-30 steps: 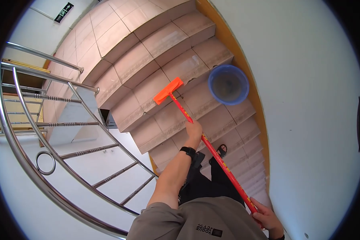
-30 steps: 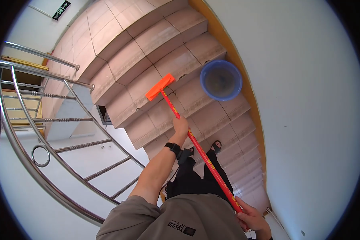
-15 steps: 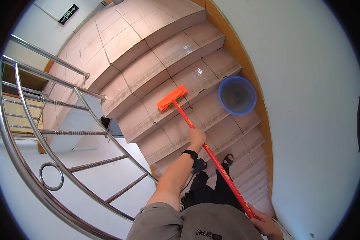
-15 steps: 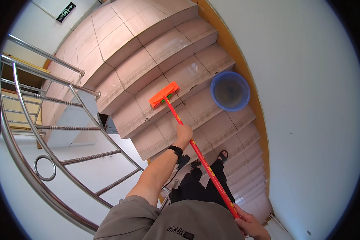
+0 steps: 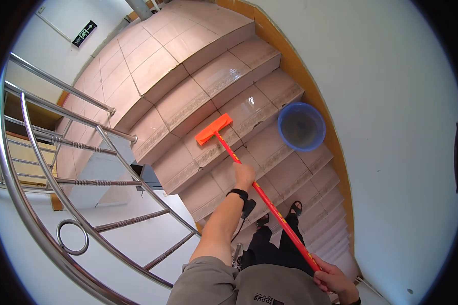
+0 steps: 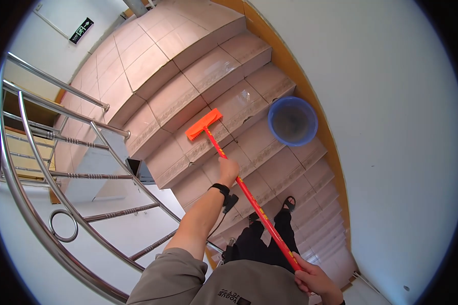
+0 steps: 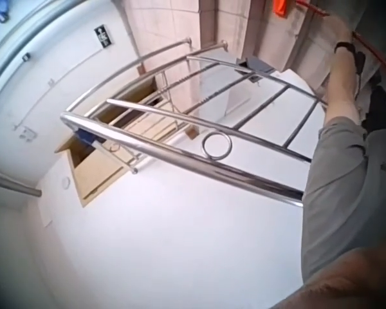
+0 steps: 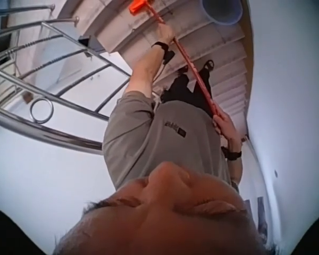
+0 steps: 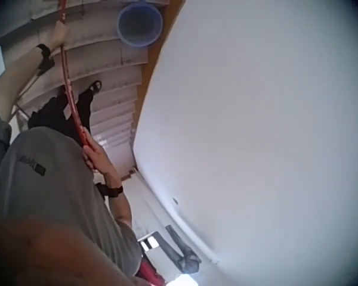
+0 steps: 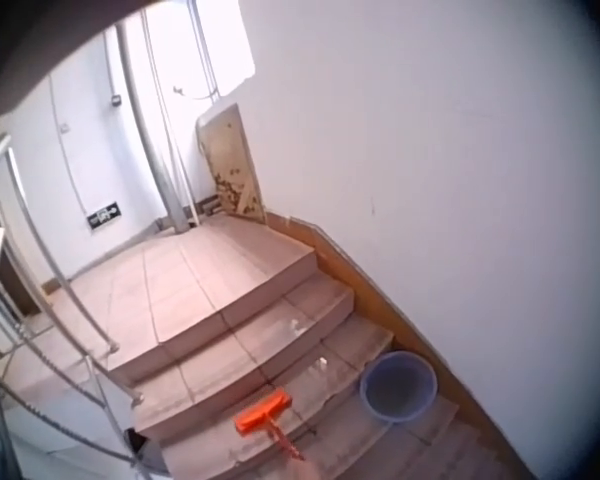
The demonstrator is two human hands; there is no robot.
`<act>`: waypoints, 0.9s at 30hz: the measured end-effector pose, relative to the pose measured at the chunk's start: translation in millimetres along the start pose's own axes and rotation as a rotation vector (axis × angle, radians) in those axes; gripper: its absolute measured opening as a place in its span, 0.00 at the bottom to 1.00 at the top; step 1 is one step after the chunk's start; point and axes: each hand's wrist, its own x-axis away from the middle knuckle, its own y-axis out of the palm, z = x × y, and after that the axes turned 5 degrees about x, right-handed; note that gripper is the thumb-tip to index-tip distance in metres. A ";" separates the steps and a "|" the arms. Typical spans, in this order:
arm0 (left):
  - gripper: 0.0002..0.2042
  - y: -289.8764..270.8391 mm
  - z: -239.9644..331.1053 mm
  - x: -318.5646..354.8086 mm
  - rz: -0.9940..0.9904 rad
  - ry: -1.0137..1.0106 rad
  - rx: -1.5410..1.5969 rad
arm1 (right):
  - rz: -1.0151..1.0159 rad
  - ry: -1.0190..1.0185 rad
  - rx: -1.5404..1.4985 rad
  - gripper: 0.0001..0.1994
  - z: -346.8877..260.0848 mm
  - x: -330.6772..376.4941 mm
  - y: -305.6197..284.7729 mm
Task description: The person cleans the stairs by dipping a brush into a bucket of water and scrubbing the steps. After scrubbing several steps, the person picks up the bucket and moves it to a lower step to continue.
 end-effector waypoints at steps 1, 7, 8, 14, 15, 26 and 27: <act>0.19 5.5 -18.5 2.1 -0.208 0.275 -0.524 | -0.022 -0.002 0.016 0.37 1.3 8.0 -1.4; 0.23 19.1 48.6 113.3 0.155 -0.255 0.622 | 0.022 -0.070 0.073 0.36 35.4 64.9 -3.7; 0.23 19.9 45.4 121.7 0.166 -0.277 0.629 | 0.052 -0.066 0.041 0.35 35.7 69.2 3.7; 0.24 6.0 26.6 107.9 0.146 -0.284 0.631 | 0.097 -0.066 0.067 0.34 35.5 53.9 25.6; 0.25 -0.3 22.3 90.2 0.147 -0.241 0.621 | 0.100 -0.082 0.063 0.33 27.9 42.0 27.7; 0.22 -41.4 -26.6 -15.5 0.173 -0.237 0.546 | 0.032 0.004 0.097 0.38 -31.0 -28.2 67.7; 0.23 -46.5 -28.2 -21.4 0.175 -0.245 0.539 | 0.033 -0.005 0.112 0.37 -32.2 -32.2 68.8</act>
